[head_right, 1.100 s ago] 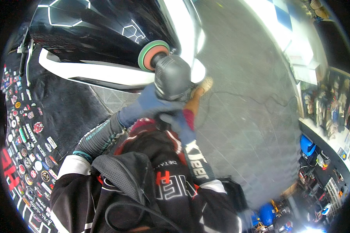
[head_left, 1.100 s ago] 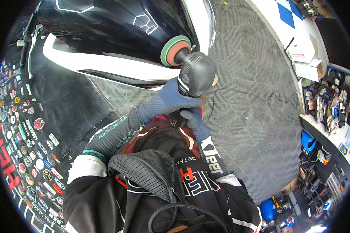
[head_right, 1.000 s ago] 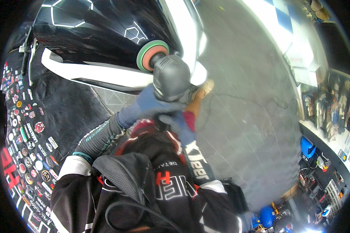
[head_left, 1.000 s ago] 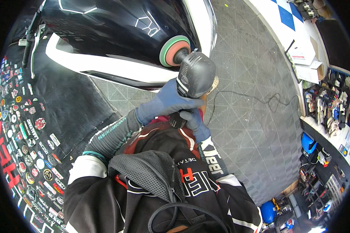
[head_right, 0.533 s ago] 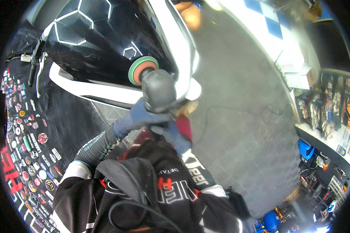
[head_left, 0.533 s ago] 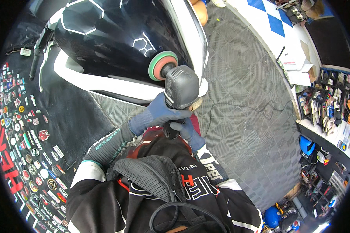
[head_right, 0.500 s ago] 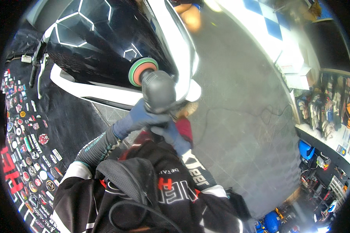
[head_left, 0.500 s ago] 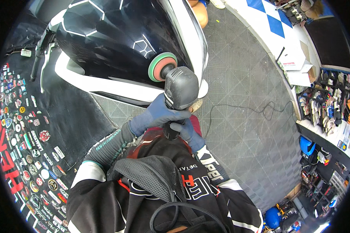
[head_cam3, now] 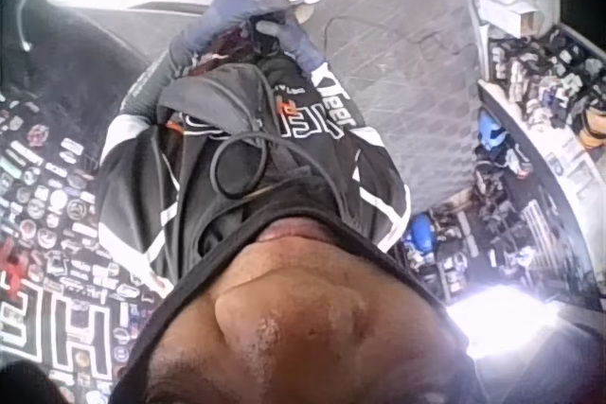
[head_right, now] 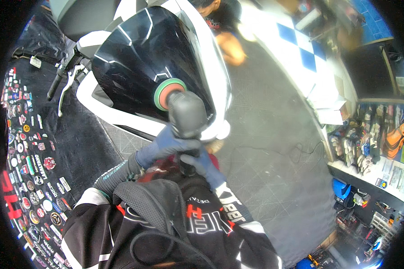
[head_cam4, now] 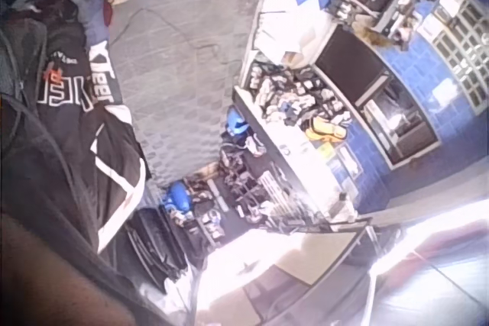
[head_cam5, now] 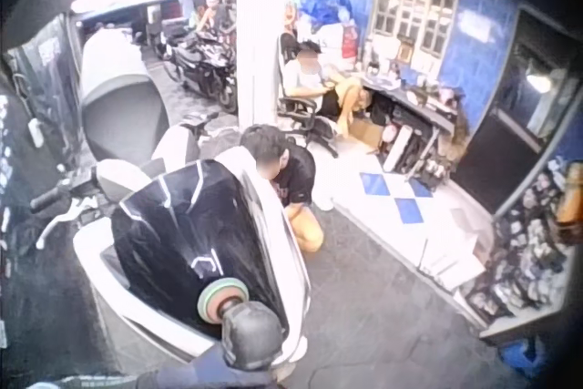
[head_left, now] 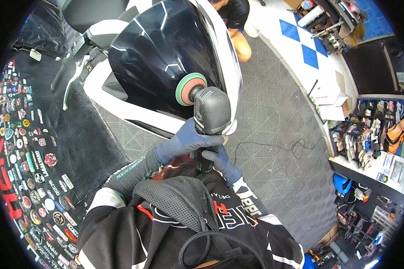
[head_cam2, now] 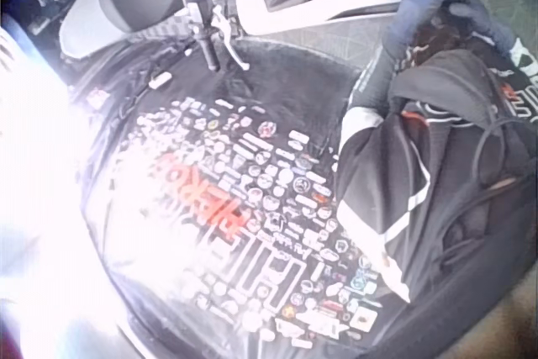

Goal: The person uses a rotary polishing machine with a green pad to polish the black and white fairing of a motorcycle. They move the tool across the curved surfaces of the front and side panels in a workshop setting.

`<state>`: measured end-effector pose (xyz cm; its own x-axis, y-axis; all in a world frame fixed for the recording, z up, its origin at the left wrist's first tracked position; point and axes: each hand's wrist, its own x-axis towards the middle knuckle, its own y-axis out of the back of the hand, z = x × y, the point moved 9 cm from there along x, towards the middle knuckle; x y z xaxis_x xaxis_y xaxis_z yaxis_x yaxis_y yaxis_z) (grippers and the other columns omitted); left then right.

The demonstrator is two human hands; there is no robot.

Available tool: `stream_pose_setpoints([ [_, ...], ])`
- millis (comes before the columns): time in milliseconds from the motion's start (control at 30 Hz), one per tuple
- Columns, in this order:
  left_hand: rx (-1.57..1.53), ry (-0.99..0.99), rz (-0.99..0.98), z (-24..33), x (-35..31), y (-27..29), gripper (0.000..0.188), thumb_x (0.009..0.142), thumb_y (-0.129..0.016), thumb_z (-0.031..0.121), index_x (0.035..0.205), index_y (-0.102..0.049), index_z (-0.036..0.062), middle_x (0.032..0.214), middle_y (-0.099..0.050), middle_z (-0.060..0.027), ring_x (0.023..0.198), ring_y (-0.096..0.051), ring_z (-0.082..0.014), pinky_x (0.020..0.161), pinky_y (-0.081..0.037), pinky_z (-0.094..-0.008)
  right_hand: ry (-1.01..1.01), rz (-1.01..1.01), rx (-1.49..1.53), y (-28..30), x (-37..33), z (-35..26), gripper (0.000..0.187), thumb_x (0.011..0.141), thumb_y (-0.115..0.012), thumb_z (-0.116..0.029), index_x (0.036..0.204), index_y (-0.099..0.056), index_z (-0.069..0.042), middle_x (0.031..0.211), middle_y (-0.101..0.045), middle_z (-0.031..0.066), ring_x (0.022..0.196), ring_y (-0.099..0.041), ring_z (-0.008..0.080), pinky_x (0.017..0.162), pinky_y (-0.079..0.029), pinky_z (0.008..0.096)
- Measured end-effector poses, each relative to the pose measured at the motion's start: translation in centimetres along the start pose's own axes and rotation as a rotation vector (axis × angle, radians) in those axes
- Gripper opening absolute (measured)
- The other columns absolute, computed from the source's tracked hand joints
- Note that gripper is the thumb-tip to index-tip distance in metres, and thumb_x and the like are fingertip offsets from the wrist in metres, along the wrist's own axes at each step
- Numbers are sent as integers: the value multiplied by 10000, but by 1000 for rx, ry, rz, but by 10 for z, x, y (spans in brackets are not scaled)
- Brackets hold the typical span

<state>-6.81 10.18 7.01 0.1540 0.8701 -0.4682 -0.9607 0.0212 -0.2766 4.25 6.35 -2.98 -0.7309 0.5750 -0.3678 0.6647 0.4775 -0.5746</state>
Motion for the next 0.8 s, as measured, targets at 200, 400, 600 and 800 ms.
stream_pose_setpoints([
  [200, -75, -113, -45, 47, -17, 17, 442, 876, -841, 99, 1271, -665, 10, 1126, -724, -58, 1003, -694, -124, 870, -582, -298, -20, -31, -67, -44, 14, -40, 477, 914, -770, -146, 1330, -611, 24, 1045, -743, 125, 962, -722, 199, 844, -587, 335],
  [400, -206, -196, -84, 79, -24, 34, 441, 873, -830, 77, 1280, -670, 15, 1128, -720, -51, 1019, -692, -139, 893, -578, -307, 145, 130, -56, -67, 28, -75, 418, 920, -753, -200, 1269, -652, 7, 1022, -734, 107, 952, -720, 194, 816, -587, 329],
  [600, -131, -250, -87, 105, -29, 50, 400, 895, -799, 84, 1274, -691, 13, 1142, -725, -55, 1038, -690, -136, 908, -572, -302, -44, -36, -253, -87, 42, -89, 635, 892, -763, -286, 1417, -539, -8, 1148, -703, 107, 1054, -719, 228, 954, -589, 403],
  [800, -168, -348, -70, 135, -39, 68, 320, 926, -830, 162, 1187, -694, 37, 1068, -725, -34, 952, -686, -110, 857, -573, -293, -3, -64, -302, -116, 55, -123, 577, 913, -770, -367, 1315, -587, 4, 1040, -708, 124, 896, -748, 244, 837, -633, 401],
])
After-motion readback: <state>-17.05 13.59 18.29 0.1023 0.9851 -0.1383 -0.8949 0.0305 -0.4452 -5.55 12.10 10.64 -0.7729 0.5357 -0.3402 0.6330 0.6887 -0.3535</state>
